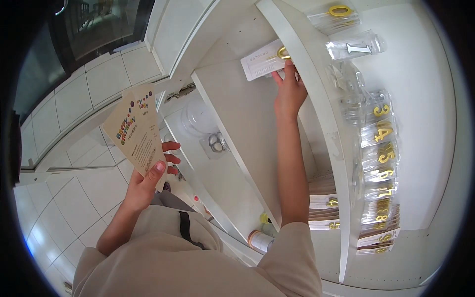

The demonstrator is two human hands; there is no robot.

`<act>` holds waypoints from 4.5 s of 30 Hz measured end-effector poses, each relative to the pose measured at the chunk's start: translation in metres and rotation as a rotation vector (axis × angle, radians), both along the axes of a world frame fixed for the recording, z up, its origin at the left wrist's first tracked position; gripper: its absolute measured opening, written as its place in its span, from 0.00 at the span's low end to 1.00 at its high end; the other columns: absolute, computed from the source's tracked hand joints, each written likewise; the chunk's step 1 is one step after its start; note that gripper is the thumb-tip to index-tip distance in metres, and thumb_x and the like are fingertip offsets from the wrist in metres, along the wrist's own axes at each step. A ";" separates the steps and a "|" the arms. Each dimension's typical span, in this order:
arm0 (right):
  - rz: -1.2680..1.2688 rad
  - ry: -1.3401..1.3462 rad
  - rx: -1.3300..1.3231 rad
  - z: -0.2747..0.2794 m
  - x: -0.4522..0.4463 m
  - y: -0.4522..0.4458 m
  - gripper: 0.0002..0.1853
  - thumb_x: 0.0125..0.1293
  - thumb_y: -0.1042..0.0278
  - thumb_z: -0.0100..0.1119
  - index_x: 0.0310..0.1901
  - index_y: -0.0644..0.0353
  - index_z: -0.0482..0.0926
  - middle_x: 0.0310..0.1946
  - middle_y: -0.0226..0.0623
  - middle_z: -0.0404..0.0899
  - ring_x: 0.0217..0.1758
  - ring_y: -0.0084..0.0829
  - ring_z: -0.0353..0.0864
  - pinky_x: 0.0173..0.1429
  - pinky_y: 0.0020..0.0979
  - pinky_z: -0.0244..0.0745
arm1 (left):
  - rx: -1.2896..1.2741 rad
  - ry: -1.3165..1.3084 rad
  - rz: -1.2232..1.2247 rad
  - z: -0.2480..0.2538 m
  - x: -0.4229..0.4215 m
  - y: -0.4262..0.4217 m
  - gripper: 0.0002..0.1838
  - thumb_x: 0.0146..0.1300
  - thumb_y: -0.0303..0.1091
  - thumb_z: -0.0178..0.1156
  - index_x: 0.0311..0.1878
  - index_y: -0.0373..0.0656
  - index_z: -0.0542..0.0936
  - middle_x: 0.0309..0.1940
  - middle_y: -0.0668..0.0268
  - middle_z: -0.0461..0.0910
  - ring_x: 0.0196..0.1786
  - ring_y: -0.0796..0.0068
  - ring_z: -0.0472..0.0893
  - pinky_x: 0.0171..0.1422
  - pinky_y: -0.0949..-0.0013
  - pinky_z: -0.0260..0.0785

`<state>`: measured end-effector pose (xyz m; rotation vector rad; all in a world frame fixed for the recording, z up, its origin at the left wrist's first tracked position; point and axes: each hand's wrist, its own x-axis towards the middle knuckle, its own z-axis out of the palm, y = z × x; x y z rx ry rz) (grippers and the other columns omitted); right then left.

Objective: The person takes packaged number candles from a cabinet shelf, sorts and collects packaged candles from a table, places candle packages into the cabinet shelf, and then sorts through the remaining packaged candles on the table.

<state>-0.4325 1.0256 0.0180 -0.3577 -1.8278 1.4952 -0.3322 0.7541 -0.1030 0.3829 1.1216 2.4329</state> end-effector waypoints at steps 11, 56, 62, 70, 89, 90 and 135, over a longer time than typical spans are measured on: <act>-0.124 -0.035 0.233 -0.004 -0.014 0.013 0.19 0.58 0.72 0.60 0.50 0.66 0.69 0.37 0.36 0.73 0.36 0.25 0.73 0.46 0.30 0.79 | 0.007 -0.006 0.018 -0.001 0.001 -0.001 0.27 0.64 0.27 0.50 0.64 0.42 0.53 0.54 0.56 0.67 0.47 0.68 0.72 0.47 0.69 0.68; 0.073 -0.069 0.070 -0.004 0.026 -0.003 0.17 0.60 0.74 0.58 0.50 0.66 0.68 0.35 0.36 0.74 0.35 0.25 0.75 0.41 0.28 0.77 | -0.307 0.155 0.230 -0.002 -0.007 0.007 0.56 0.41 0.41 0.74 0.67 0.44 0.45 0.50 0.59 0.66 0.42 0.70 0.70 0.45 0.69 0.65; -0.067 -0.102 0.196 -0.002 0.002 -0.007 0.18 0.59 0.72 0.59 0.49 0.67 0.68 0.36 0.39 0.76 0.35 0.25 0.76 0.38 0.27 0.79 | -0.327 0.159 0.203 -0.001 -0.003 0.005 0.54 0.43 0.39 0.73 0.67 0.44 0.45 0.50 0.59 0.66 0.41 0.70 0.70 0.44 0.69 0.66; -0.092 -0.058 0.273 -0.009 -0.007 0.000 0.20 0.57 0.75 0.60 0.50 0.67 0.67 0.36 0.39 0.76 0.35 0.25 0.77 0.35 0.24 0.79 | -0.327 0.188 0.196 -0.004 -0.002 0.004 0.52 0.46 0.35 0.71 0.67 0.44 0.44 0.50 0.59 0.67 0.41 0.71 0.70 0.44 0.69 0.66; -0.166 -0.003 0.291 -0.002 0.009 -0.003 0.20 0.57 0.75 0.59 0.50 0.65 0.67 0.35 0.38 0.73 0.33 0.27 0.75 0.34 0.27 0.78 | -0.341 0.223 0.168 -0.002 0.002 0.009 0.50 0.48 0.34 0.70 0.67 0.42 0.45 0.51 0.57 0.66 0.41 0.69 0.70 0.46 0.68 0.66; -0.177 0.003 0.299 -0.002 0.012 -0.007 0.19 0.57 0.75 0.59 0.50 0.65 0.67 0.34 0.38 0.73 0.33 0.27 0.75 0.34 0.27 0.78 | -0.345 0.226 0.163 -0.001 0.002 0.008 0.50 0.48 0.33 0.69 0.67 0.41 0.45 0.51 0.57 0.66 0.42 0.68 0.70 0.46 0.68 0.66; -0.078 0.020 0.346 -0.012 -0.005 -0.002 0.12 0.58 0.76 0.57 0.43 0.72 0.74 0.29 0.38 0.78 0.29 0.23 0.77 0.37 0.23 0.80 | -0.479 0.567 0.362 0.013 -0.004 0.004 0.38 0.51 0.26 0.61 0.63 0.36 0.55 0.60 0.53 0.58 0.56 0.57 0.66 0.57 0.60 0.62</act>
